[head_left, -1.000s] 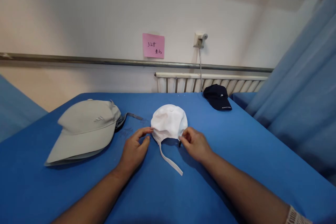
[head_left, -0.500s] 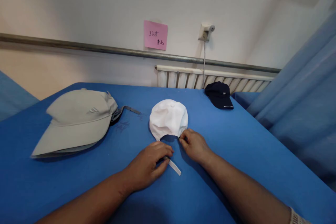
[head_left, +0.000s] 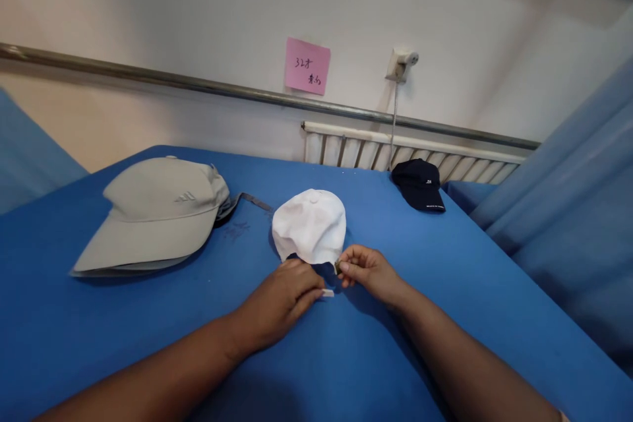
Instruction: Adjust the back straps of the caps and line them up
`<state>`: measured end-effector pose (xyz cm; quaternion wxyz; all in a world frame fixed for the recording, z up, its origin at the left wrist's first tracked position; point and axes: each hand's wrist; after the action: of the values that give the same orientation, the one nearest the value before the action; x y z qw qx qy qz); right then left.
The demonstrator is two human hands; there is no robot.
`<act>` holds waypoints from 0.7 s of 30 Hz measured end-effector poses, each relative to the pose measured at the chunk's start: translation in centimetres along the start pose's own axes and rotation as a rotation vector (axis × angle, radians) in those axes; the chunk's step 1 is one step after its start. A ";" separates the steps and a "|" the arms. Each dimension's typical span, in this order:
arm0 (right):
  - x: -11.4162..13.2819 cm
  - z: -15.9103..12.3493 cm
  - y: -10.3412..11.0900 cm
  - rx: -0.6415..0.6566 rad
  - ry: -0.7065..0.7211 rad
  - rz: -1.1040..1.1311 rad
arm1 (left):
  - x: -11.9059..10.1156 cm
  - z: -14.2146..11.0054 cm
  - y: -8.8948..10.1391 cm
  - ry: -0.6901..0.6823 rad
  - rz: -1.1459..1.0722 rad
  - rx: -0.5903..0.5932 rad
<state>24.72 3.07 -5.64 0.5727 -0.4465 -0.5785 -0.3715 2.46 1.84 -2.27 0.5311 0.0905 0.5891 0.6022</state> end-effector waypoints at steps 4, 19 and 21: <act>-0.2 0.1 -0.4 -0.035 0.040 0.015 | 0.5 0.0 0.1 0.137 -0.015 -0.141; -1.0 -0.4 -1.9 -0.064 0.230 -0.150 | 0.9 -0.2 -0.6 0.220 -0.066 -0.260; -1.0 -0.4 -1.9 -0.059 0.264 -0.189 | 0.9 -0.1 -0.7 0.222 -0.055 -0.240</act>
<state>23.03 1.97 -6.42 0.5930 -0.3542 -0.5263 -0.4959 2.33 2.27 -3.32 0.4862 -0.0570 0.5701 0.6598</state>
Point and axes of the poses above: each hand's wrist, its own z-axis towards the middle knuckle, its own y-axis out of the back of the hand, x = y × z, and after that the axes turned 2 degrees about -y, right-handed
